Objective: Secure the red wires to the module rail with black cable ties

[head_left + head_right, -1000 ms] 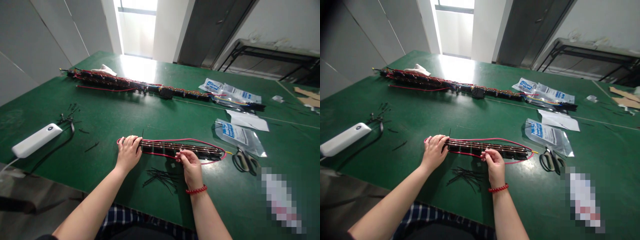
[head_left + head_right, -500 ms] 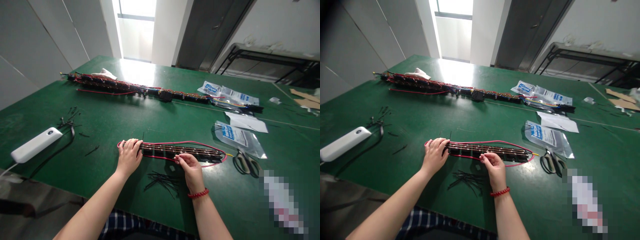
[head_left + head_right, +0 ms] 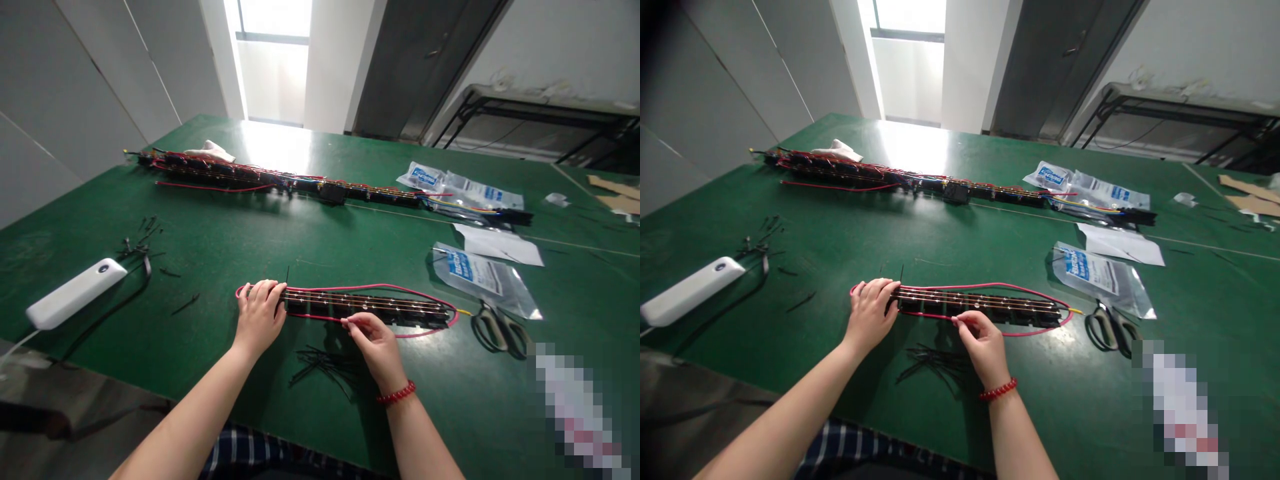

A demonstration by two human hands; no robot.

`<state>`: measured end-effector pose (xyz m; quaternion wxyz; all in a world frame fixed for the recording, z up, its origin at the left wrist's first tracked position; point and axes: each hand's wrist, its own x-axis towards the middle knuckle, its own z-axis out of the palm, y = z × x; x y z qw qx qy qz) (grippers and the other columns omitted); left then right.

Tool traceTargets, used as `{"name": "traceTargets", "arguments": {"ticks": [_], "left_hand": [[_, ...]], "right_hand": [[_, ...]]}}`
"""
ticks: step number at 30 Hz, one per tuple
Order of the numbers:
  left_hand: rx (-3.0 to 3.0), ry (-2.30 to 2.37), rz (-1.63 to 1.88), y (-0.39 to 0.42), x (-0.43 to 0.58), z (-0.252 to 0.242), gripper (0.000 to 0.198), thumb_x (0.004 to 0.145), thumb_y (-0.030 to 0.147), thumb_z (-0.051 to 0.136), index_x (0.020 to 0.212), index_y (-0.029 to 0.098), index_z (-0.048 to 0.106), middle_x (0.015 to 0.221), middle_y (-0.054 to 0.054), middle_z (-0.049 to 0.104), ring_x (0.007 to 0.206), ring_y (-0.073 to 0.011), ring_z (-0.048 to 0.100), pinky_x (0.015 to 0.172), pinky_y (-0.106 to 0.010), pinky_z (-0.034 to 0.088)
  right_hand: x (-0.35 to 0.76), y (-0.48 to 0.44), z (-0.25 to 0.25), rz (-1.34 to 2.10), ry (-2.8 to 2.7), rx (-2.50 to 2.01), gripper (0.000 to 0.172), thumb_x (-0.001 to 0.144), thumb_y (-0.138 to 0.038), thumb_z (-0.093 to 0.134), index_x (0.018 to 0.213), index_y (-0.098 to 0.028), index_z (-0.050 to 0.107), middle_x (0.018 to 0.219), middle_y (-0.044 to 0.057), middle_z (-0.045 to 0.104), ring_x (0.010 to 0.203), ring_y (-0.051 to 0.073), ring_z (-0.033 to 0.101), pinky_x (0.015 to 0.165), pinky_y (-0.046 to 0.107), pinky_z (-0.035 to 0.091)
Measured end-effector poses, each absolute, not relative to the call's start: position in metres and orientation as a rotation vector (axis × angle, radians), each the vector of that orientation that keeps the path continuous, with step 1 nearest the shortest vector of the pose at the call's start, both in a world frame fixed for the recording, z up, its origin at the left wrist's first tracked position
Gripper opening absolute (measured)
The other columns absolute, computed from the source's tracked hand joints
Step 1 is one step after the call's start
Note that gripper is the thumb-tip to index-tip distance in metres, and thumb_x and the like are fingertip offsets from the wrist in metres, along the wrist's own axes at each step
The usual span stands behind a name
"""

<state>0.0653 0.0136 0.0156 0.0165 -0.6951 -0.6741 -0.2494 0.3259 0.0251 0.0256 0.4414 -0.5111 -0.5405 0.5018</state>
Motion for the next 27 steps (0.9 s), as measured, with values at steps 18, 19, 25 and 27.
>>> {"name": "traceTargets", "arguments": {"ticks": [18, 19, 25, 27], "left_hand": [[-2.166, -2.088, -0.766, 0.0142, 0.0655, 0.0171, 0.038, 0.090, 0.024, 0.050, 0.128, 0.025, 0.055, 0.129, -0.009, 0.062, 0.126, -0.0269, 0.052, 0.117, -0.055, 0.024], [-2.165, -2.087, -0.767, 0.0142, 0.0656, 0.0172, 0.039, 0.090, 0.024, 0.050, 0.129, 0.025, 0.055, 0.129, -0.009, 0.062, 0.126, -0.0268, 0.052, 0.117, -0.055, 0.024], [-2.160, -2.084, -0.780, 0.0140, 0.0667, 0.0174, 0.038, 0.090, 0.023, 0.051, 0.128, 0.025, 0.055, 0.128, -0.009, 0.062, 0.126, -0.0267, 0.053, 0.117, -0.055, 0.025], [-2.160, -2.084, -0.779, 0.0137, 0.0669, 0.0175, 0.038, 0.090, 0.023, 0.050, 0.128, 0.025, 0.055, 0.128, -0.009, 0.062, 0.126, -0.0266, 0.053, 0.117, -0.056, 0.025]], "right_hand": [[0.3244, 0.0240, 0.0266, 1.253, -1.336, -1.272, 0.018, 0.080, -0.040, 0.074, 0.085, -0.023, 0.072, 0.088, 0.005, 0.075, 0.085, 0.021, 0.072, 0.081, 0.034, 0.057], [0.3244, 0.0243, 0.0263, 1.258, -1.328, -1.273, 0.019, 0.080, -0.041, 0.074, 0.086, -0.023, 0.072, 0.088, 0.005, 0.076, 0.086, 0.021, 0.072, 0.082, 0.035, 0.057], [0.3252, 0.0251, 0.0254, 1.247, -1.245, -1.290, 0.026, 0.076, -0.045, 0.077, 0.086, -0.021, 0.072, 0.089, 0.007, 0.076, 0.083, 0.022, 0.072, 0.077, 0.034, 0.058], [0.3250, 0.0253, 0.0262, 1.226, -1.225, -1.291, 0.027, 0.076, -0.045, 0.077, 0.086, -0.021, 0.072, 0.088, 0.007, 0.076, 0.082, 0.021, 0.072, 0.074, 0.033, 0.058]]}}
